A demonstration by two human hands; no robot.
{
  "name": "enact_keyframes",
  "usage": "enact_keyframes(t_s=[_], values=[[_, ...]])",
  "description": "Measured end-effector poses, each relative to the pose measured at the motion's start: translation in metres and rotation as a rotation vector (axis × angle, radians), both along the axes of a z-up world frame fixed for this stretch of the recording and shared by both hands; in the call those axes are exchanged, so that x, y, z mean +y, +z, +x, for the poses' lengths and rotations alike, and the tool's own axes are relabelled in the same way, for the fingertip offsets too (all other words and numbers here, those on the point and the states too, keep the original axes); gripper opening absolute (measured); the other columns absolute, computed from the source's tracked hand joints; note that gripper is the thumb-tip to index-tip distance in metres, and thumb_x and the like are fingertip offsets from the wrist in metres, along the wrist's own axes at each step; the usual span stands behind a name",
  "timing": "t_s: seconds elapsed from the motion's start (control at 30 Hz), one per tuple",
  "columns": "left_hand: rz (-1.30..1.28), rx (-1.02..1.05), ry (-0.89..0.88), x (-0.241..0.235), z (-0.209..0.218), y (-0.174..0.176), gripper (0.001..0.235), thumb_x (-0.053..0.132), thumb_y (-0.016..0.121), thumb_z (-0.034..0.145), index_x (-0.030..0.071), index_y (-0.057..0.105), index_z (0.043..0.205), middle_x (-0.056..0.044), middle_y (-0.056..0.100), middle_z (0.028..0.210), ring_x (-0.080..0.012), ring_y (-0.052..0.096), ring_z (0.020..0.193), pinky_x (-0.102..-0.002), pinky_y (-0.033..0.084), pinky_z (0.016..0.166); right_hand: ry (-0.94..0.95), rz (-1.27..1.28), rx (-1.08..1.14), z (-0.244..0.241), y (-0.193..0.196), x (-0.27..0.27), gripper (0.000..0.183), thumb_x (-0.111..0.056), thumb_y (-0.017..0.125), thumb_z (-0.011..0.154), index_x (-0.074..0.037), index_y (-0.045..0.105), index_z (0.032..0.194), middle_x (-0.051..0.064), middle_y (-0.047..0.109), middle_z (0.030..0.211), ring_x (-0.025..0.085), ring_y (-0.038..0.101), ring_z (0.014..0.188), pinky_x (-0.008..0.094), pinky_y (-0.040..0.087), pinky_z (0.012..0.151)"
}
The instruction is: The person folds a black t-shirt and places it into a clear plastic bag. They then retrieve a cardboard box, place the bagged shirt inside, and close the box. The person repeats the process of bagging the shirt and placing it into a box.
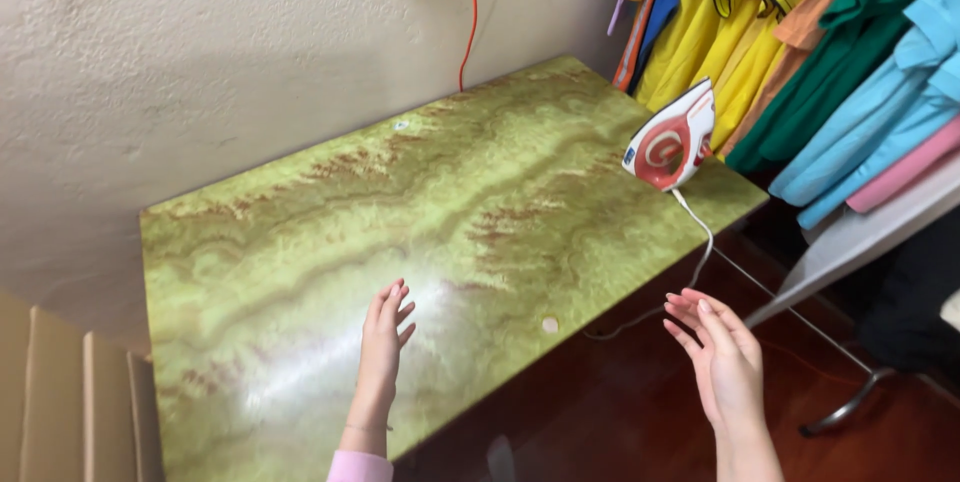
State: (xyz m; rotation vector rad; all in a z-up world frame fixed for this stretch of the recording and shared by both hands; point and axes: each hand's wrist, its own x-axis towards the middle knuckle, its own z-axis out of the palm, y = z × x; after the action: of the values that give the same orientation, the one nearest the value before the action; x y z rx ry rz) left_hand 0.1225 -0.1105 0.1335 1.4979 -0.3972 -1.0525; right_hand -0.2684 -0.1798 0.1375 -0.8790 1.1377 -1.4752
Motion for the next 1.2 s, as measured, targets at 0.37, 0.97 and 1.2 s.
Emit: enact_keyframes(t_s=[0.37, 0.97, 1.2], values=[[0.055, 0.064, 0.051, -0.133, 0.025, 0.008, 0.056, 0.043, 0.053, 0.100, 0.018, 0.064, 0.148, -0.004, 0.066, 0.153, -0.0218, 0.065, 0.138, -0.040, 0.050, 0.114, 0.041, -0.025, 0.041, 0.036, 0.000, -0.164, 0.023, -0.007, 0.053, 0.114, 0.008, 0.067, 0.125, 0.024, 0.070, 0.116, 0.032, 0.069, 0.114, 0.048, 0.060, 0.104], [0.129, 0.038, -0.074, -0.288, -0.050, 0.003, 0.054, 0.041, 0.054, 0.100, 0.013, 0.070, 0.144, -0.007, 0.074, 0.148, -0.0235, 0.069, 0.139, -0.039, 0.050, 0.115, -0.357, 0.191, 0.425, -0.091, -0.155, -0.416, 0.084, -0.014, 0.090, 0.082, -0.009, 0.052, 0.157, 0.013, 0.071, 0.135, 0.023, 0.067, 0.122, 0.041, 0.053, 0.098], [0.160, 0.081, -0.005, -0.347, -0.116, -0.027, 0.051, 0.038, 0.053, 0.102, 0.012, 0.070, 0.142, -0.010, 0.076, 0.147, -0.0255, 0.069, 0.138, -0.041, 0.049, 0.115, -0.154, 0.152, 0.495, -0.109, -0.178, -0.471, 0.054, -0.016, 0.093, 0.077, 0.000, 0.073, 0.124, 0.016, 0.079, 0.117, 0.023, 0.075, 0.104, 0.036, 0.059, 0.092]])
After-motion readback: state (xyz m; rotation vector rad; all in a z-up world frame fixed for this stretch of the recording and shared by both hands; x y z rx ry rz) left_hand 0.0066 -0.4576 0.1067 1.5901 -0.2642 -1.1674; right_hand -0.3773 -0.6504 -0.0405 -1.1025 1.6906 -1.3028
